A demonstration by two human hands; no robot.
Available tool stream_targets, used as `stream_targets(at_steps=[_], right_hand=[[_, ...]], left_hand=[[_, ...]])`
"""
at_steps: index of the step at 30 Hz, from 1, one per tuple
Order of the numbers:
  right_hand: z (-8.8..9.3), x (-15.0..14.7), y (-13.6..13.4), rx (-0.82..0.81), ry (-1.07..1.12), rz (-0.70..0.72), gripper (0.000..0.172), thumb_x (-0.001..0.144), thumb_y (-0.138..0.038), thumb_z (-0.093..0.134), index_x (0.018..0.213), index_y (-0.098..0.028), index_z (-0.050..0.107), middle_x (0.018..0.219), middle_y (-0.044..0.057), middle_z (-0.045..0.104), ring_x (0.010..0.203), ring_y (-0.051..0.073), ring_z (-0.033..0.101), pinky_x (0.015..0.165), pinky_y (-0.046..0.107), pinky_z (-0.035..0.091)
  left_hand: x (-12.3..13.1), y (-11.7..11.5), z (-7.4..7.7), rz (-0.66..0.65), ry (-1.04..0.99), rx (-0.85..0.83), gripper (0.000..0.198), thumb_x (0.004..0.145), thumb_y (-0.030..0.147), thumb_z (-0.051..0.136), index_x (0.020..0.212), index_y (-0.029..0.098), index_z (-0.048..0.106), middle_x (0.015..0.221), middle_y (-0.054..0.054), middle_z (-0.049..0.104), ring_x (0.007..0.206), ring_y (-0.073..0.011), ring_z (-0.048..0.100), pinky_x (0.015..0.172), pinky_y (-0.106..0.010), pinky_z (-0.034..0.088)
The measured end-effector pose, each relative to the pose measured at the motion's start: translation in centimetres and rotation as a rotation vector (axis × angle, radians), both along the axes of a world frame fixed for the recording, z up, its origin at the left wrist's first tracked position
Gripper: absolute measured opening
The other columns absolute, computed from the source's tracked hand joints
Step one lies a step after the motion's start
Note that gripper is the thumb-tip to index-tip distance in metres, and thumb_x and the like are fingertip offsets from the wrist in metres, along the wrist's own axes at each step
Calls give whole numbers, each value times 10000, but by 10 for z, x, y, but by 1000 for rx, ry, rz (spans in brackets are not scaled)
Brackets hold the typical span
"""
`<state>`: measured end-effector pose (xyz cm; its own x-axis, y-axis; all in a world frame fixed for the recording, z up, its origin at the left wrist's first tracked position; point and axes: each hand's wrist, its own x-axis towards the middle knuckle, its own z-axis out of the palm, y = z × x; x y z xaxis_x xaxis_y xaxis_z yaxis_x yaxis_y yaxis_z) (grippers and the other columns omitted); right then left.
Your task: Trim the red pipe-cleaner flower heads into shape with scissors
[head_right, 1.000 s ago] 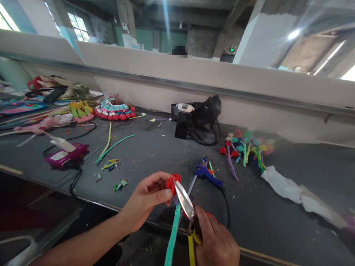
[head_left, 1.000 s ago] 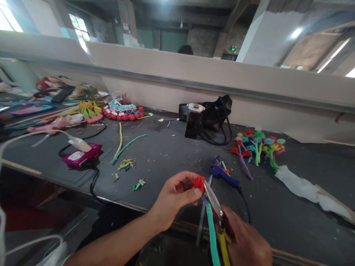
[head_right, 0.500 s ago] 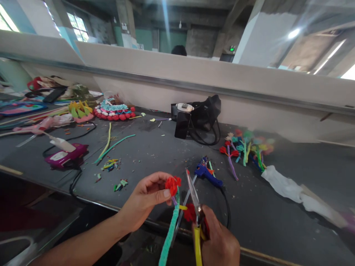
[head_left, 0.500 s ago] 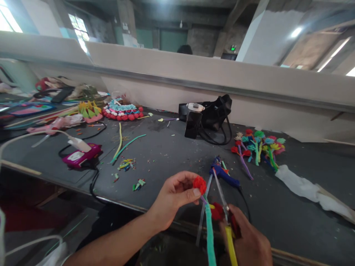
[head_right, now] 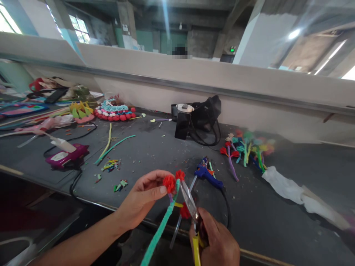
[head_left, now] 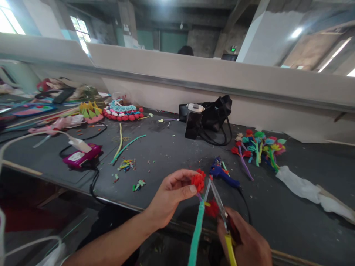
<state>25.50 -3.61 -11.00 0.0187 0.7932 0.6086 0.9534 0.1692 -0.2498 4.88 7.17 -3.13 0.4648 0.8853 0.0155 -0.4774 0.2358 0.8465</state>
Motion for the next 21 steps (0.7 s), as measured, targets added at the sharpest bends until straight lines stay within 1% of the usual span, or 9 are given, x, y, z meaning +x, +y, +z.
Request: stream_targets(at_steps=[3,7,10,12,13,15,17,19,21], right_hand=[[3,0,0,18,14,1,282,939,-358,543,1011,-163,734,751,36,762,564,134,706,546,174,531],[4,6,-1,54,-29,107,286,949,-343,533,1055,-162,726,811,48,778,631,144,737,585,167,542],[5,5,0,58,31,102,318,958,-388,521,1048,-153,716,772,44,769,587,138,727,546,159,529],[10,-2,3,17,100,72,311,958,-415,529,981,-166,716,680,10,743,504,119,696,475,142,494],[13,-7,4,-11,152,25,292,953,-418,544,949,-179,711,644,-10,725,477,114,681,464,143,486],[20,-16,4,23,237,-126,332,963,-461,513,957,-185,699,689,4,741,527,143,707,501,180,507],[26,-22,1,78,211,-241,355,972,-475,479,964,-194,695,703,20,740,527,161,699,497,218,500],[28,-24,-3,162,117,-272,263,955,-412,527,959,-206,690,679,16,721,498,156,667,498,237,483],[26,-23,-7,245,38,-210,148,922,-310,587,986,-207,673,664,5,706,507,151,654,554,250,492]], left_hand=[[0,0,-1,24,-9,30,247,712,246,860,920,167,752,844,-30,736,785,-133,641,770,-246,499],[1,0,-4,30,-37,40,238,717,173,854,923,180,734,868,-18,734,783,-116,650,751,-231,516],[1,1,-4,43,-53,73,252,709,144,854,914,182,713,882,-13,720,806,-110,642,759,-225,521],[0,2,-3,51,-37,93,264,701,151,860,901,180,689,884,-11,704,808,-111,630,751,-228,522],[0,2,-2,56,-18,102,271,697,160,863,892,179,674,879,-9,694,801,-111,622,737,-229,520],[-1,3,-1,81,40,139,288,685,181,870,861,175,642,863,-6,672,775,-113,605,696,-229,510],[-2,4,0,139,123,208,297,674,192,872,813,168,612,868,-10,656,769,-118,597,674,-231,499],[-3,4,0,224,210,287,291,674,184,866,772,162,592,903,-20,646,807,-128,603,691,-232,495],[-2,4,-1,297,239,331,299,672,188,864,757,165,578,915,-17,626,811,-130,603,658,-220,488]])
